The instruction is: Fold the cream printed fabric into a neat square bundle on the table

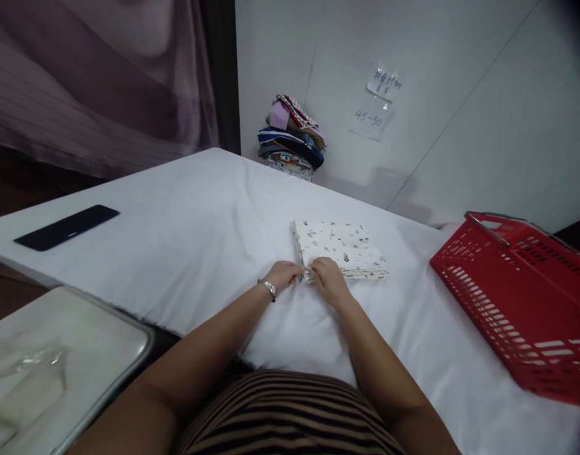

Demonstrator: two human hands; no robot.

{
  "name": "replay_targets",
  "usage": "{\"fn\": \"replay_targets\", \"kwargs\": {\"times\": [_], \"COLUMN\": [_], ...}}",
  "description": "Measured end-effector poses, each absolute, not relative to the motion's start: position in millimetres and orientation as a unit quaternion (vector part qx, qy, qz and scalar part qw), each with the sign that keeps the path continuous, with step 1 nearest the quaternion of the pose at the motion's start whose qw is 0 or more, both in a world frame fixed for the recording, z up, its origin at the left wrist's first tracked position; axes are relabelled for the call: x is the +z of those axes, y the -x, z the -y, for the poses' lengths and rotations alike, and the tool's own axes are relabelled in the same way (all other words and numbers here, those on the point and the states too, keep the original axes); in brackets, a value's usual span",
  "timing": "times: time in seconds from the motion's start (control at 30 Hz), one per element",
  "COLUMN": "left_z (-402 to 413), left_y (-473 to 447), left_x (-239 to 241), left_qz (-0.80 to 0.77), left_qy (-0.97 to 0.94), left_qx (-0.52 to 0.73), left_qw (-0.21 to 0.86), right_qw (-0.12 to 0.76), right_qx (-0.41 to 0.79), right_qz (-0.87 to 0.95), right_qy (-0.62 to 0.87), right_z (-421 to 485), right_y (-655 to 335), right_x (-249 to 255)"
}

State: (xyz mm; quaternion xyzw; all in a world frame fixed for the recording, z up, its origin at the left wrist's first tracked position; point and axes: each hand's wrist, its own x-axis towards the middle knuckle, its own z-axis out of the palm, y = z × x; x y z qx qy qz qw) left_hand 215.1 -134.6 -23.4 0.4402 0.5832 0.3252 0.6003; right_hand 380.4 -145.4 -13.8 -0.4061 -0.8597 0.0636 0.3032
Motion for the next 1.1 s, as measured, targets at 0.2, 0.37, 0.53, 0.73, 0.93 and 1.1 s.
{"fn": "replay_targets", "kwargs": {"times": [0.2,0.37,0.53,0.73,0.93,1.1], "left_z": [136.1,135.3,138.5,138.4,131.3,129.0], "left_y": [-219.3,-216.5,-211.0,-220.2,-222.7,-221.7], "left_x": [-16.2,-17.9,-27.3,-29.3,-28.3,-21.1], "left_qz": [-0.546,-0.542,-0.621,-0.631,-0.627,-0.610], "left_qy": [-0.379,-0.445,-0.532,-0.570,-0.512,-0.408], "left_qx": [0.355,0.359,0.307,0.288,0.322,0.323], "left_qw": [0.658,0.616,0.487,0.440,0.491,0.597], "right_qw": [0.307,0.349,0.362,0.361,0.356,0.340], "right_qx": [0.078,0.101,0.100,0.083,0.081,0.090], "right_qz": [0.861,0.828,0.825,0.836,0.839,0.843], "right_qy": [0.398,0.427,0.422,0.406,0.404,0.406], "right_z": [143.3,141.5,141.3,143.1,144.2,144.3], "right_y": [-383.0,-383.4,-383.5,-383.3,-384.6,-384.0], "right_x": [-16.5,-17.8,-19.1,-17.8,-17.9,-20.5]}}
